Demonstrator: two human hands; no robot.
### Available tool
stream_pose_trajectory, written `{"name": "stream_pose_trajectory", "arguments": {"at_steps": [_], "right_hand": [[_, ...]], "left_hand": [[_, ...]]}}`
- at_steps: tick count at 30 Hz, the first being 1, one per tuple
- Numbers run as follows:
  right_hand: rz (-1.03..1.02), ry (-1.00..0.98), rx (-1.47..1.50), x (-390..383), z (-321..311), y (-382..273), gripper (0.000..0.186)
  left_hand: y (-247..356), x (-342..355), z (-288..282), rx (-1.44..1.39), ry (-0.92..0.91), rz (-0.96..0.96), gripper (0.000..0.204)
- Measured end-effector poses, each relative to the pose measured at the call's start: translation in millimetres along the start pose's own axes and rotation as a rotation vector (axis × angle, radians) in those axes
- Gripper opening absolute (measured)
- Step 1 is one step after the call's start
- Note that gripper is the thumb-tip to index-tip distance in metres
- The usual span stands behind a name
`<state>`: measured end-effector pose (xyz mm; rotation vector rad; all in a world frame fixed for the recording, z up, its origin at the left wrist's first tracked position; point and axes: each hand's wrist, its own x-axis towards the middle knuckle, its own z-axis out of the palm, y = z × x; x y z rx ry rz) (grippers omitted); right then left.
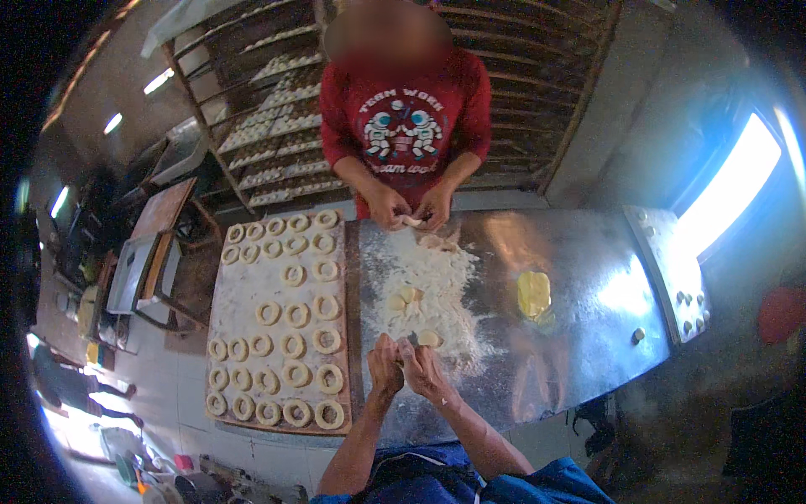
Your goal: The person shapes small dough balls into ring shapes by hand and places them on a floured wooden board. Another person in a red shirt works alongside, also shaping dough and arranging the rings on the board.
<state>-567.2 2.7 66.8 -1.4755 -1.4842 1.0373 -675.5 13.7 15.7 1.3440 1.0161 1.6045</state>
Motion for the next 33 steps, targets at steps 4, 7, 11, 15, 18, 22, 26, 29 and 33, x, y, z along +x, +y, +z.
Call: {"name": "stream_pose_trajectory", "arguments": {"at_steps": [4,7,11,15,18,22,26,29,33], "right_hand": [[0.018,-0.073,0.114,4,31,-24,0.05],[0.046,-0.247,-0.169,14,57,-38,0.044],[-0.135,-0.12,0.334,25,123,-4,0.02],[-1.051,-0.046,-0.419,48,165,1,0.035],[-0.99,-0.182,-0.426,51,207,13,0.055],[-0.751,-0.387,-0.235,74,246,-36,0.023],[-0.415,-0.497,0.094,82,281,-100,0.036],[-0.336,-0.561,0.193,99,306,-89,0.035],[-0.443,-0.547,0.243,137,330,-106,0.034]], "left_hand": [[-15,-2,-40,-0.861,0.252,-0.437,0.026],[-29,12,-78,0.431,0.306,0.448,0.025],[-23,17,-121,-1.056,0.415,-0.334,0.016],[-3,39,-177,0.429,0.395,0.37,0.031],[-24,40,-230,-0.247,0.325,0.169,0.025],[-11,64,-276,0.516,0.378,0.391,0.031],[3,76,-308,-0.006,0.367,-0.113,0.043],[5,88,-323,0.43,0.378,-0.047,0.04],[-4,110,-382,0.514,0.353,-0.147,0.024]]}}
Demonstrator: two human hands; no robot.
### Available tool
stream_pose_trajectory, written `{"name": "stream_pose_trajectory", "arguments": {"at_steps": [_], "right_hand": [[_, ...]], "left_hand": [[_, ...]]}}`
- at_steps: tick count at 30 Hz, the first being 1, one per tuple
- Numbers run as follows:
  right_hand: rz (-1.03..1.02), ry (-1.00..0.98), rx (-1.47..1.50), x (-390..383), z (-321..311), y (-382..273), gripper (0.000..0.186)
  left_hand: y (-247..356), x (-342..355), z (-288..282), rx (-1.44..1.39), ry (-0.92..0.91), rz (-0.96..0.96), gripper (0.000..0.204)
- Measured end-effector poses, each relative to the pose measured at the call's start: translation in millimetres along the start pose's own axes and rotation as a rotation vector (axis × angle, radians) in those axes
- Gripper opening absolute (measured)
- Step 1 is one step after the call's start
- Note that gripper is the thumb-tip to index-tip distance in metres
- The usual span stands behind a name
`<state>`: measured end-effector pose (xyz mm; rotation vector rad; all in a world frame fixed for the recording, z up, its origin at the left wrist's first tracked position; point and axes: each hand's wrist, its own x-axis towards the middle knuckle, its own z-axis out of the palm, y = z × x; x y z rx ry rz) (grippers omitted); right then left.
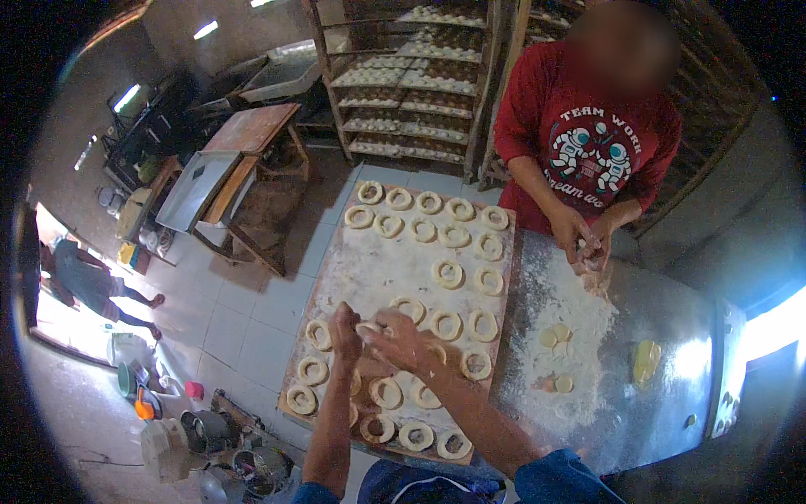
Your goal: The person shapes small dough balls into ring shapes by hand and places them on a floured wooden board. Another person in a red shirt works alongside, also shaping dough and arranging the rings on the board.
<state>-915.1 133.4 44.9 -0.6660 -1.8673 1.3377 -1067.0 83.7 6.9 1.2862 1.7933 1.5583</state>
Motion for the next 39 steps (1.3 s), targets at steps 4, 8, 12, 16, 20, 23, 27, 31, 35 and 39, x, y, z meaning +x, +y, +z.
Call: {"name": "stream_pose_trajectory", "arguments": {"at_steps": [4,8,12,16,20,23,27,31,35,39], "right_hand": [[0.31,0.073,-0.525,22,1,-21,0.044],[0.08,0.247,-0.747,-29,-29,-23,0.063],[0.437,0.166,-0.516,-139,-83,-44,0.055],[0.65,0.558,-0.579,-252,-160,-30,0.044],[0.621,0.787,-0.864,-318,-219,11,0.031],[0.466,0.6,-0.953,-319,-246,9,0.025],[0.547,0.635,-0.463,-332,-250,15,0.027],[0.496,0.826,0.069,-331,-232,-51,0.041],[0.446,0.751,-0.093,-348,-234,-54,0.053],[0.475,0.692,-0.128,-351,-244,-73,0.055]], "left_hand": [[-28,53,-2,0.488,0.028,-0.01,0.016],[-29,70,-11,0.601,-0.144,0.1,0.01],[-45,61,-25,0.439,-0.248,0.118,0.018],[-12,52,-16,0.426,-0.225,0.132,0.027],[49,17,38,0.425,-0.106,0.207,0.039],[95,-48,114,0.1,-0.327,0.169,0.035],[131,-164,210,-0.043,-0.636,0.16,0.027],[153,-238,265,-0.412,-0.704,-0.259,0.032],[170,-263,273,-0.42,-0.684,-0.28,0.029],[176,-274,278,-0.368,-0.691,-0.217,0.03]]}}
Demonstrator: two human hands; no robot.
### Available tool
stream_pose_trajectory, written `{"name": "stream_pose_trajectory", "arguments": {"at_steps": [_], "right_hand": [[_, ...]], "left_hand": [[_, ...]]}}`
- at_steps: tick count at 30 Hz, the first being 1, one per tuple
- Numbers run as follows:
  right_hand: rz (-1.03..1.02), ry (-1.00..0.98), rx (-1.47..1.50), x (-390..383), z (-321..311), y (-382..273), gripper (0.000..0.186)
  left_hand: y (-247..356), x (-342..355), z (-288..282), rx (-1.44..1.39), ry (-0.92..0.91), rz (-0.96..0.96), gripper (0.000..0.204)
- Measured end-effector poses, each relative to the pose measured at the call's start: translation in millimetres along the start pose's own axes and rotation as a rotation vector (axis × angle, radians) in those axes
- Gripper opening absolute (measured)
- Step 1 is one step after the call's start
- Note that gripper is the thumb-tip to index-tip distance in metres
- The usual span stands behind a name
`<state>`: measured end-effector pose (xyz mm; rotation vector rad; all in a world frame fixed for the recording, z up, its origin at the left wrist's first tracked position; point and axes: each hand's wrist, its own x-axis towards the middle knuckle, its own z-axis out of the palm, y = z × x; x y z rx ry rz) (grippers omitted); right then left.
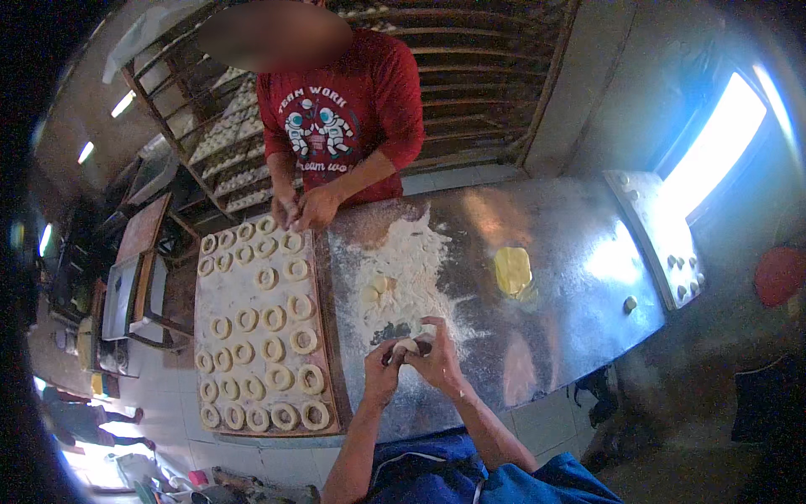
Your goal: The person shapes small dough balls into ring shapes by hand and places them on a floured wooden board. Another person in a red shirt works alongside, also shaping dough and arranging the rings on the board.
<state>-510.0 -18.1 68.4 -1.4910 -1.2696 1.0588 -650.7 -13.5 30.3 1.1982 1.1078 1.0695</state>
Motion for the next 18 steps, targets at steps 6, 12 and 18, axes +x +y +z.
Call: {"name": "stream_pose_trajectory", "arguments": {"at_steps": [6,12,18], "right_hand": [[0.154,-0.406,0.517,12,-30,12,0.036],[0.431,-0.199,0.27,22,-6,47,0.043],[0.278,-0.29,0.107,12,22,11,0.059]], "left_hand": [[-5,-6,13,-0.854,-0.19,-0.191,0.04],[-6,-8,15,-0.962,-0.052,-0.069,0.038],[-1,-2,-15,0.207,0.104,0.313,0.029]]}}
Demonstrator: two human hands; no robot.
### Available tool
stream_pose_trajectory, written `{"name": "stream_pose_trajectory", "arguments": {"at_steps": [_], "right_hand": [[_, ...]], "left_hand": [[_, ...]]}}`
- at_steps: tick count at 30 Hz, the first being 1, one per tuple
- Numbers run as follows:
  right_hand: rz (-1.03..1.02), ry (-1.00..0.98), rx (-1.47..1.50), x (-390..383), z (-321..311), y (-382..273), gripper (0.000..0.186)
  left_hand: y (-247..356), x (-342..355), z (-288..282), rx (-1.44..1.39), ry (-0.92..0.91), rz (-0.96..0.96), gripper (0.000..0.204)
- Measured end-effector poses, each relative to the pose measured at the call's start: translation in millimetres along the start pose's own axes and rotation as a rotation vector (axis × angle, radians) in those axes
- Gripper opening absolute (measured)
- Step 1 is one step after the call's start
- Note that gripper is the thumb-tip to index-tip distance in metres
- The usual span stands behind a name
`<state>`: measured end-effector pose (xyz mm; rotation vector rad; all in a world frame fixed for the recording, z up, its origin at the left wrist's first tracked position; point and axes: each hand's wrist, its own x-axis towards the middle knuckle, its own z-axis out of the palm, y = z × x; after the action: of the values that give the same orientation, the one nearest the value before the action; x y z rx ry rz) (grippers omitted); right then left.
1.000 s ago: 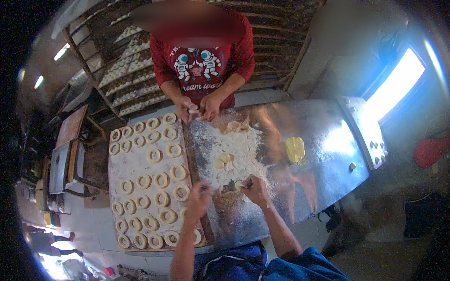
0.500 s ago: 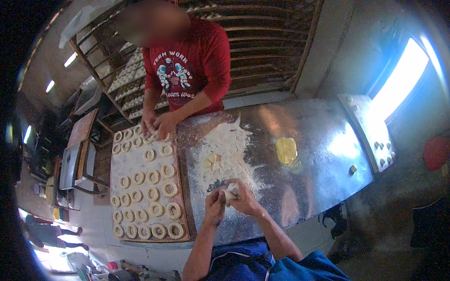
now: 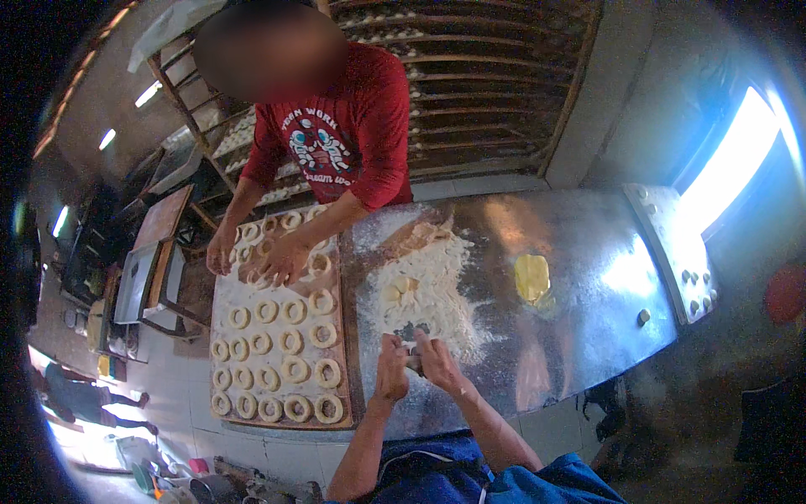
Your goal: The person shapes small dough balls into ring shapes by hand and places them on a floured wooden board. Another person in a red shirt works alongside, also shaping dough and arranging the rings on the board.
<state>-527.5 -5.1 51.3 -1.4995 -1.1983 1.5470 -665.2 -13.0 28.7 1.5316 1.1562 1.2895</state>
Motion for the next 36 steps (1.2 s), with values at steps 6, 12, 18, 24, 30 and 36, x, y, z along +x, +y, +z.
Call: {"name": "stream_pose_trajectory", "arguments": {"at_steps": [6,12,18,24,30,36], "right_hand": [[-0.34,0.168,-0.18,14,53,-3,0.062],[-0.166,0.046,-0.024,16,117,-50,0.06],[-0.665,-0.113,-0.406,82,181,-3,0.036],[-0.733,-0.281,-0.458,114,293,-56,0.04],[-0.566,-0.365,-0.263,137,388,-106,0.06],[-0.659,-0.498,-0.206,186,447,-134,0.04]], "left_hand": [[-45,-5,-24,-1.125,0.272,-0.298,0.034],[-77,4,-84,-0.986,0.316,-0.237,0.033],[-21,26,-173,0.061,0.323,-0.199,0.034],[-42,28,-284,-0.115,0.653,-0.138,0.037],[-74,40,-377,-0.367,0.815,-0.044,0.041],[-109,71,-479,0.246,0.777,-0.188,0.036]]}}
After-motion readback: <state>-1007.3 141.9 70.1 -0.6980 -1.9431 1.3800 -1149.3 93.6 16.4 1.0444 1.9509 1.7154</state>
